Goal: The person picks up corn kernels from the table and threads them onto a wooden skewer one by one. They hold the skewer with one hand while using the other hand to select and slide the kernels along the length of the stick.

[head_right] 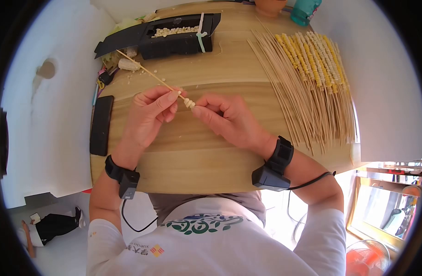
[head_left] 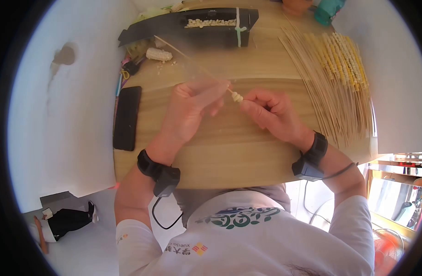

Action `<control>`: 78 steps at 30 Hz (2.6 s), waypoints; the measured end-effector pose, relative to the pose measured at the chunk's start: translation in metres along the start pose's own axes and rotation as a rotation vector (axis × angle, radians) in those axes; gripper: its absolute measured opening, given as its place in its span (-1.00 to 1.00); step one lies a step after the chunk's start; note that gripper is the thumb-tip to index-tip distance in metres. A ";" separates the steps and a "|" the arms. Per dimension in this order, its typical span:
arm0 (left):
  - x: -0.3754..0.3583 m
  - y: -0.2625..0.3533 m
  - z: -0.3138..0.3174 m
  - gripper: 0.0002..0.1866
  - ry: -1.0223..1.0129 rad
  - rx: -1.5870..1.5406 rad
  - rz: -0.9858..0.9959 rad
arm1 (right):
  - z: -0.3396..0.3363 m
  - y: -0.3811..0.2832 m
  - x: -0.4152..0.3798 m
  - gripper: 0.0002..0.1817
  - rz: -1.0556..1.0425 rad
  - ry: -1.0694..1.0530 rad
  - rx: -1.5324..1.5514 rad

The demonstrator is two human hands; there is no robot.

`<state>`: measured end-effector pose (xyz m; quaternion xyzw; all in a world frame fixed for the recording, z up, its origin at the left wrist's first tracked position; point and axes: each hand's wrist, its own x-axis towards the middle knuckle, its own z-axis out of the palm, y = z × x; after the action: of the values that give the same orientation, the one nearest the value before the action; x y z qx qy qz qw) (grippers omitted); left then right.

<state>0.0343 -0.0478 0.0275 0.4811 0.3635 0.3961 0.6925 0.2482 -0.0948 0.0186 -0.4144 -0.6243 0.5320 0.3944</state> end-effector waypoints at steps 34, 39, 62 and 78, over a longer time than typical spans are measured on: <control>0.016 0.001 -0.049 -0.84 0.154 1.013 0.382 | -0.005 0.005 0.004 -0.79 0.060 0.076 0.036; 0.017 -0.006 -0.034 -0.82 0.060 1.287 0.601 | -0.004 0.004 0.005 -0.79 0.056 0.087 0.016; 0.027 0.013 -0.086 -0.82 0.268 0.484 0.191 | -0.002 0.000 0.005 -0.79 0.105 0.044 -0.049; 0.035 0.015 -0.112 -0.87 0.319 0.099 0.203 | -0.002 -0.002 0.003 -0.79 0.105 -0.007 -0.108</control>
<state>-0.0531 0.0292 0.0073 0.4798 0.4372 0.5170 0.5581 0.2491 -0.0919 0.0211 -0.4652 -0.6309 0.5191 0.3408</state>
